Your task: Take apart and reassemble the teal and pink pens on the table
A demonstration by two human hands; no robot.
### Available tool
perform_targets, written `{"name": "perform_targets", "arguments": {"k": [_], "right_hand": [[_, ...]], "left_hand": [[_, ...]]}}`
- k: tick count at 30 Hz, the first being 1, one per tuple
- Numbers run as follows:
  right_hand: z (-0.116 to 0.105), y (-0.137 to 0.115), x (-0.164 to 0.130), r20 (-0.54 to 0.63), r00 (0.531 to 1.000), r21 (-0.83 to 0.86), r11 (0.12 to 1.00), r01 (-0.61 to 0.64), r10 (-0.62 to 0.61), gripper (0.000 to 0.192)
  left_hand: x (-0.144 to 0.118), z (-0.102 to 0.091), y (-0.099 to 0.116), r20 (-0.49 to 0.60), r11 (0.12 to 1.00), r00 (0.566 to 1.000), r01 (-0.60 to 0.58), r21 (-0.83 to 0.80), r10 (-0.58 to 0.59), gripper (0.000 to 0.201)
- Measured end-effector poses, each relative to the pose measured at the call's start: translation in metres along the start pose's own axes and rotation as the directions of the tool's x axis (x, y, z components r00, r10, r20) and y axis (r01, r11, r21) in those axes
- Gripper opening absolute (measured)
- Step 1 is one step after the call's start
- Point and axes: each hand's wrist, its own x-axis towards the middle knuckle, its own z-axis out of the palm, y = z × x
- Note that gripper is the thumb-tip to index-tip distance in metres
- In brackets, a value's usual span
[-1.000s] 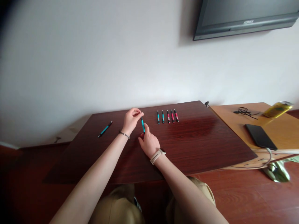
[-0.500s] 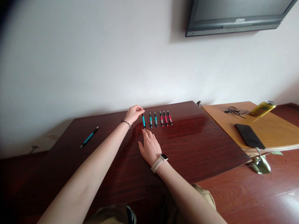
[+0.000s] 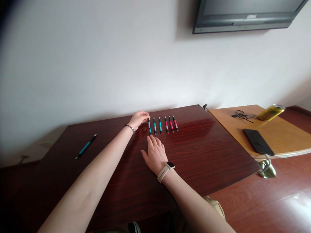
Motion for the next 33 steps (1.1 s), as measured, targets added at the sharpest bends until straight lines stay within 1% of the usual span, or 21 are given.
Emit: {"name": "perform_targets", "arguments": {"k": [3,5,8,11,16,19,21,24,29,31,33], "right_hand": [[-0.001,-0.003,0.0,0.057,0.998,-0.045,0.999,-0.009,0.011,0.069],[-0.002,-0.005,0.0,0.096,0.995,-0.079,0.997,-0.015,0.022,0.071],[-0.003,-0.007,0.001,0.129,0.991,-0.116,0.993,-0.019,0.034,0.073],[-0.003,-0.009,0.001,0.13,0.991,-0.133,0.991,-0.021,0.039,0.074],[-0.001,-0.008,0.001,0.112,0.993,-0.141,0.99,-0.025,0.041,0.074],[0.001,-0.007,0.001,0.107,0.994,-0.145,0.989,-0.021,0.037,0.074],[0.002,-0.007,0.001,0.099,0.994,-0.149,0.989,-0.02,0.035,0.074],[0.004,-0.007,0.002,0.088,0.996,-0.152,0.988,-0.02,0.034,0.075],[0.004,-0.009,0.001,0.072,0.997,-0.156,0.987,-0.024,0.035,0.075],[0.004,-0.009,0.001,0.068,0.997,-0.158,0.987,-0.021,0.032,0.075],[0.004,-0.009,0.0,0.065,0.997,-0.16,0.987,-0.02,0.03,0.076]], "left_hand": [[0.003,0.001,-0.004,0.006,0.999,0.999,0.043,-0.019,-0.043,0.02],[0.005,0.003,-0.008,0.025,0.998,0.998,0.057,-0.002,-0.057,0.019],[0.007,0.004,-0.013,0.039,0.994,0.999,0.016,0.106,-0.02,0.017],[0.009,0.003,-0.017,0.032,0.973,0.999,-0.046,0.225,0.04,0.018],[0.012,0.002,-0.018,-0.019,0.946,0.998,-0.057,0.319,0.066,0.017],[0.011,0.002,-0.019,-0.071,0.912,0.994,-0.042,0.409,0.077,0.017],[0.011,0.001,-0.02,-0.081,0.891,0.994,-0.033,0.454,0.078,0.017],[0.01,-0.002,-0.018,-0.058,0.848,0.995,-0.034,0.529,0.077,0.015],[0.007,-0.006,-0.009,-0.044,0.697,0.994,-0.036,0.716,0.097,0.009],[0.006,-0.007,-0.005,-0.038,0.669,0.996,-0.029,0.743,0.086,0.01],[0.006,-0.007,-0.003,-0.034,0.663,0.997,-0.021,0.748,0.07,0.011]]}}
